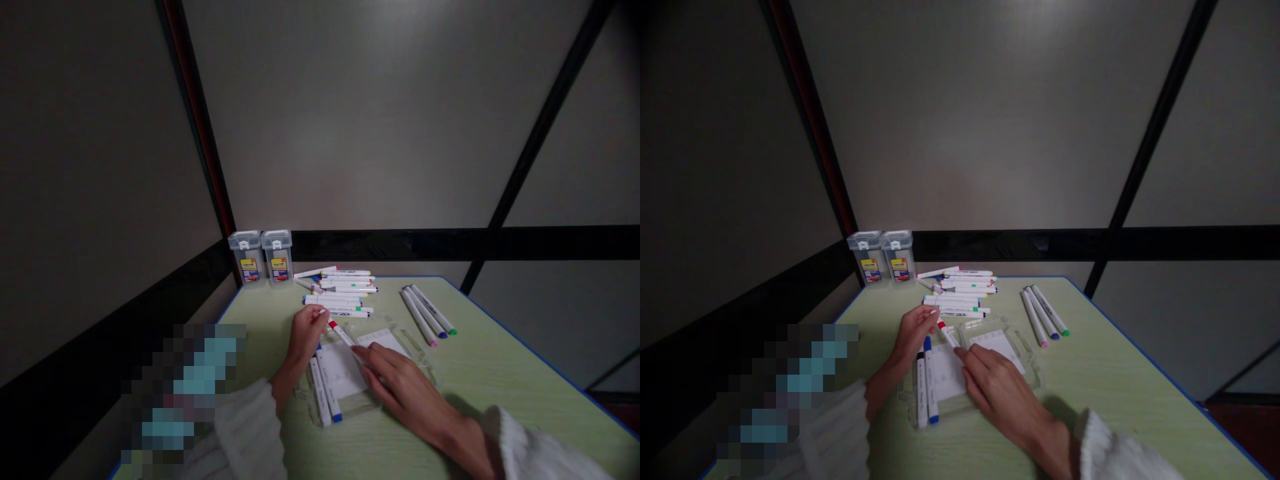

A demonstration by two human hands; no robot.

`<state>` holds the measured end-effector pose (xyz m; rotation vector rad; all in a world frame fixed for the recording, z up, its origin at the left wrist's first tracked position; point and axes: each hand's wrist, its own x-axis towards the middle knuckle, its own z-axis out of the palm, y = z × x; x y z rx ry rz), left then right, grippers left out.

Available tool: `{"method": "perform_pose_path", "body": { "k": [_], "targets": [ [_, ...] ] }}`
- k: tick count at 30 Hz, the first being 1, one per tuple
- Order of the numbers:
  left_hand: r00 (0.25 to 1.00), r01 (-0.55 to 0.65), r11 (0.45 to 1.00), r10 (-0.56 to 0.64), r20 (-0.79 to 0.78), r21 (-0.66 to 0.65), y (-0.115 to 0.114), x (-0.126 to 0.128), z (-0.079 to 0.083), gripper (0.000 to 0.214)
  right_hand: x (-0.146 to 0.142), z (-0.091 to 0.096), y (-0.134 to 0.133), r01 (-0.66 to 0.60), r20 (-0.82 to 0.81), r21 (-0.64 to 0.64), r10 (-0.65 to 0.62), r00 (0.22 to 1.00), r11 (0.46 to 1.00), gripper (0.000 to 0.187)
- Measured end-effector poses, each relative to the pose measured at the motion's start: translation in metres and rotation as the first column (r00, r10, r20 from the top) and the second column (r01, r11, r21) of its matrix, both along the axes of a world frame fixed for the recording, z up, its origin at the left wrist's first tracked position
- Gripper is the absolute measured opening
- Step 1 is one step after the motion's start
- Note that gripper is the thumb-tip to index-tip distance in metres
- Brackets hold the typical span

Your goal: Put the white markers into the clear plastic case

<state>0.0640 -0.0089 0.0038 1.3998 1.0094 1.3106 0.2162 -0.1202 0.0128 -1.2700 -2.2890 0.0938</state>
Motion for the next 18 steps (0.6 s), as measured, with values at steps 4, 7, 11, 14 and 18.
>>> {"method": "perform_pose_path", "body": {
  "k": [4,7,11,14,18],
  "targets": [
    [1.0,-0.002,1.0,0.002,-0.019,0.011,0.0011,-0.0005,-0.0005,0.016,-0.0001,-0.0009,-0.0003,-0.013,-0.032,-0.03,0.012,0.999,0.999,0.031],
    [1.0,-0.004,1.0,0.004,-0.009,0.003,0.0014,-0.0001,-0.0002,0.018,-0.0001,-0.0011,-0.0005,-0.023,-0.033,-0.036,0.022,0.999,0.999,0.033],
    [1.0,0.005,1.0,-0.005,0.012,-0.011,0.0005,0.0006,0.0017,0.021,0.0002,-0.0017,0.0,-0.026,0.015,-0.043,0.026,1.0,0.999,0.036],
    [1.0,-0.003,1.0,0.004,0.01,-0.021,0.0004,0.0008,0.0024,0.023,0.0,-0.0021,0.0005,-0.031,0.05,-0.061,0.034,0.998,0.998,0.036],
    [1.0,-0.023,0.999,0.023,0.001,-0.024,0.0014,0.0006,0.0017,0.024,-0.0014,0.0003,0.0001,-0.021,0.085,-0.104,0.029,0.996,0.994,0.034]
  ]
}}
